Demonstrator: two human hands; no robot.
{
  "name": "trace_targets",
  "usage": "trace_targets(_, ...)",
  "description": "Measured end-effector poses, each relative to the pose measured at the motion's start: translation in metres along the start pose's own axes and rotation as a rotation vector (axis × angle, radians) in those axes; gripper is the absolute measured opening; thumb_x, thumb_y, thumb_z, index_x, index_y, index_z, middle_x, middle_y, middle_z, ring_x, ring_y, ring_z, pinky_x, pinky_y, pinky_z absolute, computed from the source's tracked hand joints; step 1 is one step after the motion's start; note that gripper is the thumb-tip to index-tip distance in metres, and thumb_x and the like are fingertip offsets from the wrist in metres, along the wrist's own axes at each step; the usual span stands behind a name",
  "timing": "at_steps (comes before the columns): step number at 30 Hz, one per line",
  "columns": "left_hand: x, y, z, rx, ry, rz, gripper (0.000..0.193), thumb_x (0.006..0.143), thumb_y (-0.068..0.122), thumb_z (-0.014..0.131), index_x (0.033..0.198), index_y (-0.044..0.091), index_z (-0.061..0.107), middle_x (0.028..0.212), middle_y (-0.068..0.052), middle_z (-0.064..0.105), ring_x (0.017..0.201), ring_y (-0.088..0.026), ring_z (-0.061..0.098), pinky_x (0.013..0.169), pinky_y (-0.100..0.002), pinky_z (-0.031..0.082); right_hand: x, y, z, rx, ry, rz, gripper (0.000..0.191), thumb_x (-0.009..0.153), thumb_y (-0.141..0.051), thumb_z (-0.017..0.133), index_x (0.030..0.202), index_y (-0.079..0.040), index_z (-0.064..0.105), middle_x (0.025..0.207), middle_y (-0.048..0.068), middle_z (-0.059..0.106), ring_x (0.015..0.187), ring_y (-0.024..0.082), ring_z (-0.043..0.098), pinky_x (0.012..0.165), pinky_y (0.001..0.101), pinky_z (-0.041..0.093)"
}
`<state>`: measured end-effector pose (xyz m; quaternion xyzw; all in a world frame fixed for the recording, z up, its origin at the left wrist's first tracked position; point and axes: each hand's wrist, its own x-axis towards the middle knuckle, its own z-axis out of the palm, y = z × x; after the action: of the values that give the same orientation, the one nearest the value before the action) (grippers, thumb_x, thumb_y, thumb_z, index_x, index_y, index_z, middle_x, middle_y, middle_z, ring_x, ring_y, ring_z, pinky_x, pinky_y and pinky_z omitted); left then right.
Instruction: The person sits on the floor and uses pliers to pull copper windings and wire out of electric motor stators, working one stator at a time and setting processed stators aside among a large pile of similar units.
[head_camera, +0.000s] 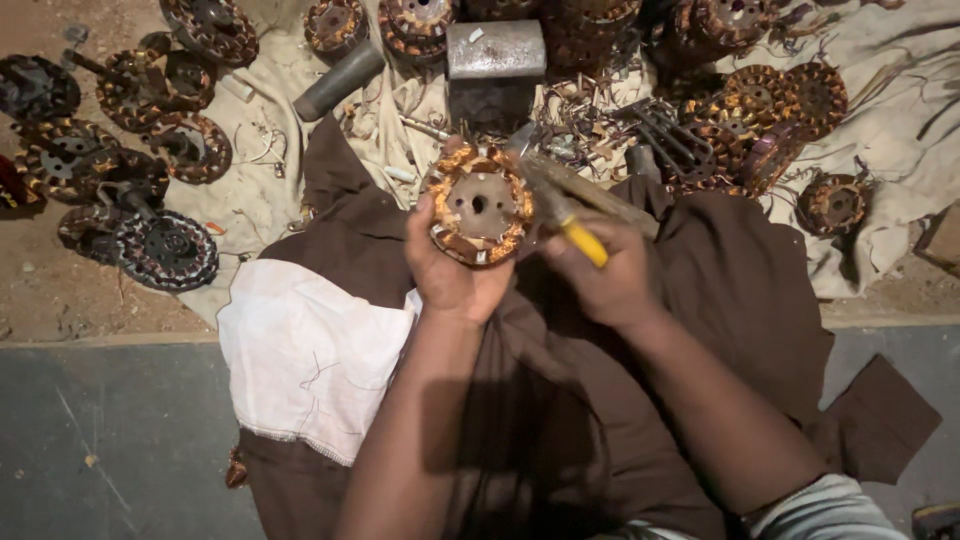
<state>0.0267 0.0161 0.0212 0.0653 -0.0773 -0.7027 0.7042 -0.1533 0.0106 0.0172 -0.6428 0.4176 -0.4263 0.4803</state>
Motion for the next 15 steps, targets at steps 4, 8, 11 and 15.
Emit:
trace_targets(4,-0.001,0.0,-0.003,0.025,0.063,0.064,0.068,0.098,0.039,0.062,0.156,0.011,0.042,0.142,-0.017,0.058,0.133,-0.032,0.059,0.114,-0.053,0.053,0.008,-0.014,-0.015,-0.232,0.093,-0.068,0.02,0.106,-0.016,0.066,0.111,0.003,0.07,0.113,0.008,0.068,0.103,0.013,0.063,0.091,0.0293,0.05)
trace_targets(8,0.0,-0.002,-0.005,0.044,0.057,0.044,0.069,0.098,0.037,0.062,0.16,0.012,0.04,0.146,-0.016,0.057,0.134,-0.032,0.056,0.112,-0.048,0.05,0.015,-0.023,-0.029,-0.549,-0.015,-0.266,0.028,0.104,-0.015,0.065,0.125,0.004,0.065,0.139,0.018,0.06,0.129,0.027,0.058,0.109,0.0361,0.045)
trace_targets(11,-0.001,-0.001,-0.006,0.089,0.059,0.037,0.072,0.098,0.036,0.062,0.162,0.013,0.038,0.147,-0.015,0.056,0.133,-0.03,0.056,0.109,-0.047,0.049,0.013,-0.023,-0.038,0.081,-0.257,0.342,0.053,0.102,-0.021,0.065,0.152,-0.013,0.052,0.124,0.012,0.069,0.113,0.021,0.065,0.103,0.035,0.051)
trace_targets(15,0.0,0.0,-0.004,0.135,0.056,0.047,0.077,0.095,0.036,0.063,0.162,0.011,0.034,0.145,-0.018,0.057,0.128,-0.033,0.06,0.11,-0.046,0.051,0.011,-0.016,-0.045,0.494,-0.507,0.435,0.031,0.101,-0.023,0.062,0.112,0.005,0.069,0.134,0.021,0.069,0.12,0.029,0.069,0.103,0.0405,0.053)
